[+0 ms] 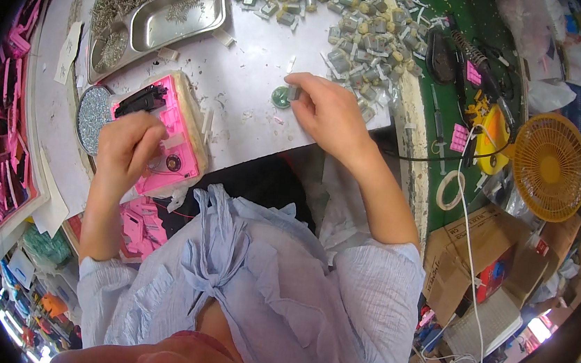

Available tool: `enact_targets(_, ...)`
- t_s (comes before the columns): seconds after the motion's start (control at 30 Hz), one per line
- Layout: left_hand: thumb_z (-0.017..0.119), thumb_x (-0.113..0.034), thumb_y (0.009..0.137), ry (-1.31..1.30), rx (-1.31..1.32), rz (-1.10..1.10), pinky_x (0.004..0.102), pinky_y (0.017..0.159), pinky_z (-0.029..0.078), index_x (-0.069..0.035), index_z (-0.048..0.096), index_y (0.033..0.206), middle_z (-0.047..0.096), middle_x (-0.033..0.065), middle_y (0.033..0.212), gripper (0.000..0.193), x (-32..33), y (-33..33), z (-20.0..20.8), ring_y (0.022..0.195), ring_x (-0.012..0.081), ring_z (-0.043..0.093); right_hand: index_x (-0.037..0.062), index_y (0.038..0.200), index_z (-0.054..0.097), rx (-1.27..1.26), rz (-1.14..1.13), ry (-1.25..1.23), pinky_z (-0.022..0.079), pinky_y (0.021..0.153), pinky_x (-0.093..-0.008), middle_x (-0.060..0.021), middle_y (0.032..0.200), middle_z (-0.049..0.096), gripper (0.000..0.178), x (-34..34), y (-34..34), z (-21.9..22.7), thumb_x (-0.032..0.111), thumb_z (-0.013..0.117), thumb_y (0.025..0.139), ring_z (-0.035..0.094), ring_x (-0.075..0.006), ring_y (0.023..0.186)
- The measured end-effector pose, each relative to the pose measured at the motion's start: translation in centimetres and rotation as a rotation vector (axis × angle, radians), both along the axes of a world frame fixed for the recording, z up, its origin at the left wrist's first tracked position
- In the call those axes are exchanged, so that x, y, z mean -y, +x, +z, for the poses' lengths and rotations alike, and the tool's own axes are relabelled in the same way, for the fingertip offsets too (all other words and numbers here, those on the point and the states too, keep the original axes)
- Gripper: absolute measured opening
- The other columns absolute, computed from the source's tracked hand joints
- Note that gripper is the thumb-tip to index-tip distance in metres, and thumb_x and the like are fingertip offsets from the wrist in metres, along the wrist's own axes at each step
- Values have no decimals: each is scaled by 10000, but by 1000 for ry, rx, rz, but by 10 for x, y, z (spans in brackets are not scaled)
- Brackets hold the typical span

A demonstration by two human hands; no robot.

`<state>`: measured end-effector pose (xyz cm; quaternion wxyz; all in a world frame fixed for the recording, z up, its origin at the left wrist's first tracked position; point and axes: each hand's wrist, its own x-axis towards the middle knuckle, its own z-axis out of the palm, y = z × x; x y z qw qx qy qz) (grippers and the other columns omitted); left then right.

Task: Assembling and soldering internal components of a pink plastic toy.

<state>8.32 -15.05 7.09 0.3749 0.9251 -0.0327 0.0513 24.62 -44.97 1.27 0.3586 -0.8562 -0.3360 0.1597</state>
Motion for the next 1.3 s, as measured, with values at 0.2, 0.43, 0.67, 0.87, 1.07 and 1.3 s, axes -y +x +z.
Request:
enact_targets(0.2, 754, -16, 853, -255, -24, 150, 314, 547, 473, -4, 738, 949, 743, 98, 892, 98, 7, -38, -14, 591, 181, 602, 52, 1164, 673, 336, 169, -129, 532, 703, -365, -114, 845, 652, 357, -16, 0, 2, 35, 676, 808, 646, -257, 733)
enact_targets(0.43, 791, -109, 847, -273, 71, 118, 320, 509, 452, -52, 689, 878, 674, 62, 772, 122, 22, -41, -29, 565, 198, 603, 39, 1223, 677, -266, -70, 59, 468, 614, -223, -17, 857, 639, 372, -29, -9, 29, -18, 704, 856, 590, -70, 684)
enact_targets(0.67, 854, -215, 788, -161, 356, 13, 353, 530, 507, -78, 651, 891, 651, 59, 749, 266, 19, -49, -47, 629, 252, 657, -28, 1332, 587, -1217, 57, 612, 426, 588, -192, 17, 820, 572, 465, -86, -82, 25, -8, 724, 889, 519, -40, 667)
enact_targets(0.87, 861, -224, 773, -164, 338, 9, 358, 533, 516, -79, 645, 885, 657, 57, 765, 283, 15, -61, -47, 634, 250, 661, -26, 1355, 561, -1447, 166, 628, 444, 601, -217, 0, 785, 549, 470, -100, -91, 18, 6, 703, 908, 526, -75, 653)
enact_targets(1.07, 859, -194, 778, -206, 353, 27, 363, 553, 518, -72, 642, 911, 664, 69, 779, 282, 15, -64, -51, 639, 263, 661, -20, 1331, 569, -1268, 169, 558, 459, 644, -210, -7, 815, 585, 438, -102, -95, 20, -15, 701, 914, 555, -67, 700)
enact_targets(1.3, 826, -110, 815, -368, 240, 52, 383, 598, 533, -37, 648, 956, 684, 95, 837, 239, 19, -70, -48, 690, 278, 674, 12, 1305, 598, -348, 396, 582, 486, 633, -263, -45, 864, 631, 519, -99, -96, 12, -42, 771, 819, 598, -126, 704)
